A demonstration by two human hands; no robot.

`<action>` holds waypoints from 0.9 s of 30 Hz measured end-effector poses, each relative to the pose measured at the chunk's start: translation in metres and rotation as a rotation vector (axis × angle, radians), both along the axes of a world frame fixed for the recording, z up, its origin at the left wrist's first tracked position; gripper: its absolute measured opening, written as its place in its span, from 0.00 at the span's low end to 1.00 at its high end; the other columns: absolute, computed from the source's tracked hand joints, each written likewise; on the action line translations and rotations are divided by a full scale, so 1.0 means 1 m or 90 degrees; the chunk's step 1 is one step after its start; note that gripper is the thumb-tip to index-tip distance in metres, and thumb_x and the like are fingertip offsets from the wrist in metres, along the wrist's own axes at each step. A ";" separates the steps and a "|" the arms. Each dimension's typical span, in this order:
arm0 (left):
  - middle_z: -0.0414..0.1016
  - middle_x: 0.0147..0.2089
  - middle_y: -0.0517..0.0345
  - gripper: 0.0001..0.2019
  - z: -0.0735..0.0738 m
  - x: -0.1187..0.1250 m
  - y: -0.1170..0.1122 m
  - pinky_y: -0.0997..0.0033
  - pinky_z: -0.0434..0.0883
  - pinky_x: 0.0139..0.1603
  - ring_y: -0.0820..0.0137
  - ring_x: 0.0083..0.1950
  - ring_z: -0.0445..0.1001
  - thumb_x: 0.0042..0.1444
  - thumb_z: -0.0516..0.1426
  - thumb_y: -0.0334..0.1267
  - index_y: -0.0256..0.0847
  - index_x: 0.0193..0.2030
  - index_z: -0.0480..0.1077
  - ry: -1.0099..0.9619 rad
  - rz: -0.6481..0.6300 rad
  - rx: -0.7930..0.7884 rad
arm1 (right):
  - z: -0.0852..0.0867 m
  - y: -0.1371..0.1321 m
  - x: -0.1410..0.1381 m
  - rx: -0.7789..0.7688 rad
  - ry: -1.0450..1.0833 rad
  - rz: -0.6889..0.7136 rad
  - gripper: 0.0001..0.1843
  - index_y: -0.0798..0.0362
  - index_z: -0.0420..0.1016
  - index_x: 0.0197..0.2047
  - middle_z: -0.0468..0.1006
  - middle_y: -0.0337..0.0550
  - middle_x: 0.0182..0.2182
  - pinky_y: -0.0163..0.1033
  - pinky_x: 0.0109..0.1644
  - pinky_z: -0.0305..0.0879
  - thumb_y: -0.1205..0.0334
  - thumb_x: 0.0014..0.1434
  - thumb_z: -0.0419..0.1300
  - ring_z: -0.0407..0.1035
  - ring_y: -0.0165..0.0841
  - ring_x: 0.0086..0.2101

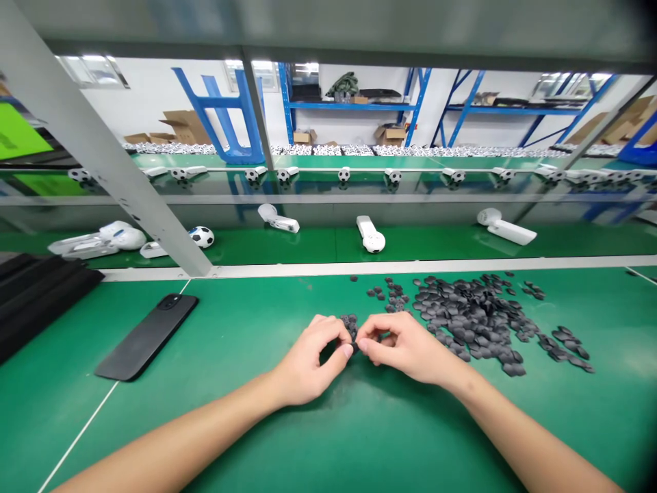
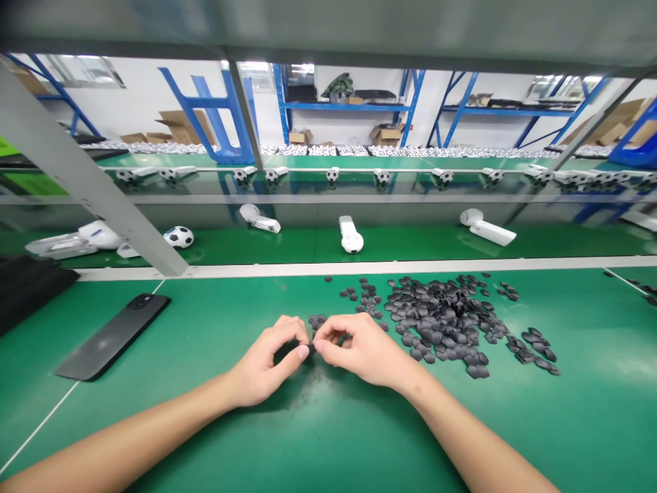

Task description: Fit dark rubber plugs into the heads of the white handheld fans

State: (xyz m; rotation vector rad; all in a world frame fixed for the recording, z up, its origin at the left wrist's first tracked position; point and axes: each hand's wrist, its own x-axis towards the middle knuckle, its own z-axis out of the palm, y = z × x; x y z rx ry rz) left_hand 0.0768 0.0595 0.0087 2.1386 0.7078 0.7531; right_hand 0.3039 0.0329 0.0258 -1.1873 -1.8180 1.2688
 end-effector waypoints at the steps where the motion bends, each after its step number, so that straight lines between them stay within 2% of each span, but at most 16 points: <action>1: 0.71 0.35 0.58 0.10 0.000 0.001 0.000 0.62 0.62 0.48 0.65 0.40 0.66 0.70 0.51 0.40 0.42 0.37 0.66 0.006 0.000 0.006 | 0.001 0.000 0.000 0.014 -0.010 0.004 0.08 0.53 0.80 0.37 0.79 0.38 0.30 0.31 0.32 0.66 0.60 0.65 0.62 0.70 0.29 0.28; 8: 0.71 0.36 0.59 0.08 0.000 0.002 -0.001 0.62 0.62 0.49 0.66 0.39 0.67 0.70 0.51 0.39 0.42 0.38 0.66 0.019 -0.009 0.023 | 0.001 -0.001 -0.004 0.079 -0.082 -0.005 0.04 0.52 0.77 0.34 0.75 0.34 0.26 0.31 0.30 0.61 0.67 0.59 0.60 0.65 0.27 0.25; 12: 0.72 0.37 0.58 0.10 -0.001 0.001 0.001 0.63 0.62 0.49 0.66 0.40 0.67 0.71 0.51 0.41 0.42 0.38 0.66 0.004 -0.010 -0.006 | 0.003 -0.002 -0.004 0.085 -0.091 -0.011 0.04 0.51 0.71 0.34 0.71 0.33 0.28 0.32 0.30 0.58 0.68 0.60 0.58 0.62 0.28 0.27; 17: 0.70 0.36 0.58 0.14 -0.003 -0.001 0.004 0.66 0.63 0.45 0.66 0.39 0.65 0.73 0.50 0.45 0.42 0.38 0.66 -0.019 0.003 -0.097 | 0.006 -0.002 -0.002 0.145 -0.145 -0.016 0.12 0.50 0.61 0.31 0.65 0.32 0.27 0.35 0.34 0.55 0.67 0.68 0.51 0.59 0.29 0.29; 20: 0.70 0.36 0.59 0.14 -0.005 -0.001 0.005 0.67 0.64 0.44 0.67 0.39 0.66 0.73 0.50 0.47 0.42 0.38 0.65 -0.035 0.007 -0.127 | 0.005 -0.001 -0.002 0.161 -0.176 -0.015 0.20 0.51 0.57 0.27 0.61 0.32 0.23 0.37 0.32 0.51 0.61 0.74 0.49 0.56 0.29 0.27; 23: 0.70 0.36 0.59 0.14 -0.006 -0.001 0.005 0.68 0.65 0.44 0.68 0.38 0.66 0.73 0.51 0.47 0.41 0.38 0.66 -0.054 0.019 -0.135 | 0.004 -0.001 -0.003 0.177 -0.167 -0.044 0.23 0.51 0.62 0.28 0.66 0.35 0.25 0.37 0.34 0.56 0.54 0.76 0.48 0.60 0.30 0.28; 25: 0.71 0.36 0.59 0.13 -0.006 0.000 0.005 0.67 0.65 0.45 0.68 0.39 0.68 0.72 0.52 0.46 0.41 0.39 0.69 -0.081 0.045 -0.131 | 0.005 -0.002 -0.006 0.179 -0.130 -0.058 0.18 0.50 0.71 0.36 0.75 0.40 0.32 0.38 0.39 0.63 0.54 0.76 0.49 0.67 0.33 0.33; 27: 0.72 0.37 0.58 0.12 -0.006 0.000 0.005 0.67 0.66 0.45 0.67 0.40 0.69 0.72 0.53 0.46 0.41 0.41 0.71 -0.106 0.079 -0.113 | 0.004 -0.003 -0.009 0.170 -0.094 -0.072 0.12 0.49 0.75 0.46 0.79 0.44 0.40 0.39 0.41 0.67 0.54 0.74 0.52 0.71 0.36 0.38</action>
